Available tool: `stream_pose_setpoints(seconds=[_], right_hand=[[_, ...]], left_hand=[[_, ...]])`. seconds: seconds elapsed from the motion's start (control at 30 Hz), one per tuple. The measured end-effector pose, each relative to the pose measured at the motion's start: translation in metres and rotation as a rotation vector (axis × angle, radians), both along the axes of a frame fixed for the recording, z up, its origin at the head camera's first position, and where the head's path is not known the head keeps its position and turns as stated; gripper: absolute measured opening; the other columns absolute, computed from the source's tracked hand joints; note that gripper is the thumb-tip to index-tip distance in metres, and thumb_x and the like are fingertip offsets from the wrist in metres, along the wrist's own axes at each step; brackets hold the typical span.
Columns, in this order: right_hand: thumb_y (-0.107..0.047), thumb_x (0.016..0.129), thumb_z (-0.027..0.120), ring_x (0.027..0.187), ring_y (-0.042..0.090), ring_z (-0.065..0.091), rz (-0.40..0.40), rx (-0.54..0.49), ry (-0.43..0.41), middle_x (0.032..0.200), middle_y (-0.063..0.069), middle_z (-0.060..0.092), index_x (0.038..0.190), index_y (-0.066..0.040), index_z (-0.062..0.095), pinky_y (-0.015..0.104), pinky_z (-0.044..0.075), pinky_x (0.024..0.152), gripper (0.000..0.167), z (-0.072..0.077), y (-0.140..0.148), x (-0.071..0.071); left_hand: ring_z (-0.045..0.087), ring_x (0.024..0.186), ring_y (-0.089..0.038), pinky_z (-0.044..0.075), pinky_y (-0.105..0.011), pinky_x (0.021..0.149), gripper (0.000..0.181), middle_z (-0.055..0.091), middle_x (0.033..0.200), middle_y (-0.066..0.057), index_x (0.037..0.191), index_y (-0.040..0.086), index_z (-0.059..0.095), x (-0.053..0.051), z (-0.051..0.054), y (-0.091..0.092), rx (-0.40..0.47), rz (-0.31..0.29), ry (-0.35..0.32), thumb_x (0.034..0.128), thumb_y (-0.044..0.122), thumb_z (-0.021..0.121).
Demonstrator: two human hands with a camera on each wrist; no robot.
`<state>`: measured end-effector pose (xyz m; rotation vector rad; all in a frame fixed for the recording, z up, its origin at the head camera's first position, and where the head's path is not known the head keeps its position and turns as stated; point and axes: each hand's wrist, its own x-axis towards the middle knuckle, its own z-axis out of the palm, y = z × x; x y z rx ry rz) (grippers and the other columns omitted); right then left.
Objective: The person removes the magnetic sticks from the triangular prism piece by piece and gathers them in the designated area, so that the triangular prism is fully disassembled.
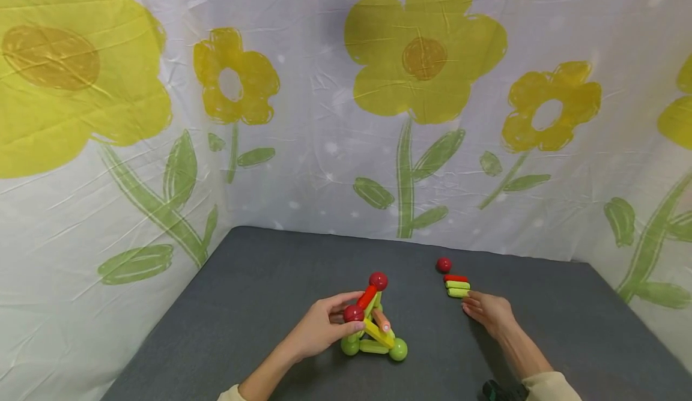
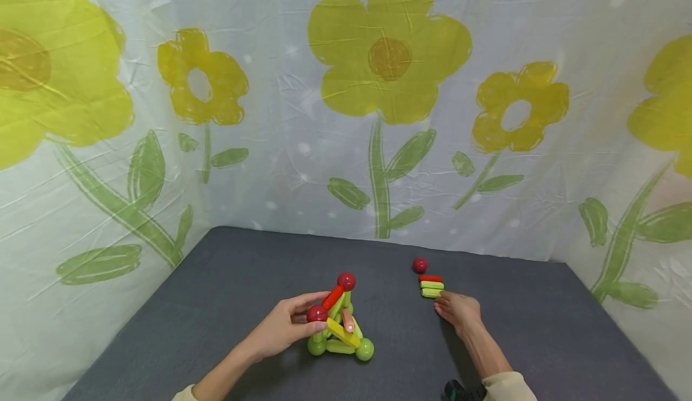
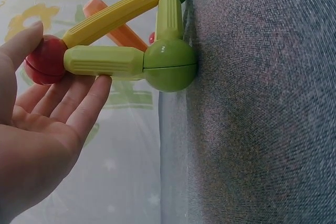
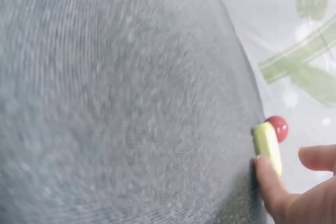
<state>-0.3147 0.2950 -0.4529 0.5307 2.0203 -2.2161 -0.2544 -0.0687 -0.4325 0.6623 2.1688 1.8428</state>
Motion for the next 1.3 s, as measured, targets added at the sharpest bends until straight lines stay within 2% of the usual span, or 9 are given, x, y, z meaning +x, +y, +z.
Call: stream_pose_setpoints(seconds=[0.13, 0.3, 0.57, 0.7, 0.77, 0.83, 0.93, 1.07, 1.3], right_hand=[[-0.009, 0.099, 0.050, 0.078, 0.011, 0.062, 0.024, 0.013, 0.033, 0.105, 0.019, 0.053, 0.141, 0.020, 0.013, 0.028, 0.053, 0.077, 0.064, 0.002, -0.002, 0.005], [-0.016, 0.102, 0.047, 0.084, 0.009, 0.062, 0.106, 0.023, 0.074, 0.109, 0.013, 0.054, 0.143, 0.015, 0.014, 0.026, 0.051, 0.081, 0.061, 0.001, -0.008, 0.010], [-0.021, 0.104, 0.043, 0.092, 0.015, 0.062, 0.218, -0.063, 0.072, 0.106, 0.010, 0.059, 0.142, 0.011, 0.021, 0.029, 0.049, 0.085, 0.055, -0.001, -0.016, 0.008], [-0.026, 0.104, 0.043, 0.096, 0.017, 0.062, 0.272, -0.080, 0.110, 0.111, 0.013, 0.059, 0.143, 0.010, 0.022, 0.030, 0.049, 0.088, 0.057, -0.002, -0.019, 0.007], [-0.028, 0.104, 0.042, 0.098, 0.017, 0.063, 0.325, -0.100, 0.140, 0.112, 0.012, 0.060, 0.143, 0.011, 0.021, 0.030, 0.048, 0.089, 0.059, -0.002, -0.020, 0.007], [-0.027, 0.105, 0.039, 0.100, 0.017, 0.062, 0.395, -0.122, 0.175, 0.112, 0.010, 0.060, 0.143, 0.012, 0.020, 0.030, 0.047, 0.091, 0.058, -0.002, -0.022, 0.007], [-0.023, 0.105, 0.039, 0.102, 0.017, 0.062, 0.483, -0.191, 0.204, 0.110, 0.007, 0.062, 0.140, 0.010, 0.028, 0.032, 0.045, 0.094, 0.049, -0.003, -0.026, 0.008], [-0.015, 0.104, 0.041, 0.105, 0.019, 0.061, 0.537, -0.250, 0.219, 0.112, 0.007, 0.063, 0.132, 0.005, 0.041, 0.033, 0.045, 0.095, 0.035, -0.004, -0.034, 0.009], [-0.005, 0.101, 0.043, 0.107, 0.020, 0.059, 0.632, -0.222, 0.249, 0.114, 0.007, 0.061, 0.124, -0.003, 0.052, 0.033, 0.044, 0.096, 0.025, -0.007, -0.051, 0.011]], left_hand=[[0.063, 0.103, -0.021, 0.053, -0.031, 0.080, 0.054, 0.060, 0.124, -0.015, 0.137, 0.009, 0.052, 0.000, 0.000, 0.000, 0.001, 0.000, -0.005, 0.0876, 0.020, 0.071], [0.063, 0.104, -0.022, 0.053, -0.033, 0.081, 0.055, 0.060, 0.124, -0.014, 0.137, 0.009, 0.052, 0.000, 0.000, -0.001, -0.008, 0.011, -0.010, 0.0870, 0.021, 0.072], [0.063, 0.103, -0.020, 0.052, -0.030, 0.080, 0.054, 0.059, 0.125, -0.015, 0.137, 0.008, 0.052, 0.001, -0.001, -0.001, -0.002, -0.001, -0.003, 0.0879, 0.021, 0.071], [0.063, 0.103, -0.020, 0.052, -0.030, 0.080, 0.054, 0.059, 0.124, -0.016, 0.137, 0.008, 0.052, 0.001, 0.000, -0.001, -0.002, -0.002, -0.005, 0.0878, 0.021, 0.071], [0.063, 0.103, -0.020, 0.053, -0.030, 0.080, 0.055, 0.059, 0.124, -0.016, 0.137, 0.008, 0.051, 0.000, 0.000, -0.001, -0.002, -0.001, -0.006, 0.0879, 0.021, 0.071], [0.063, 0.103, -0.021, 0.053, -0.031, 0.080, 0.055, 0.060, 0.124, -0.016, 0.138, 0.008, 0.051, 0.000, 0.000, 0.000, 0.003, 0.000, -0.010, 0.0879, 0.020, 0.071], [0.063, 0.103, -0.021, 0.053, -0.032, 0.080, 0.055, 0.059, 0.125, -0.014, 0.138, 0.009, 0.051, -0.001, -0.001, 0.000, 0.008, 0.001, -0.017, 0.0879, 0.020, 0.071], [0.062, 0.105, -0.022, 0.053, -0.033, 0.080, 0.056, 0.059, 0.125, -0.013, 0.138, 0.009, 0.051, -0.001, -0.002, 0.000, 0.006, 0.006, -0.025, 0.0875, 0.021, 0.072], [0.062, 0.105, -0.024, 0.053, -0.036, 0.081, 0.059, 0.058, 0.126, -0.013, 0.139, 0.008, 0.050, 0.000, -0.003, -0.001, -0.011, 0.013, -0.027, 0.0869, 0.023, 0.073]])
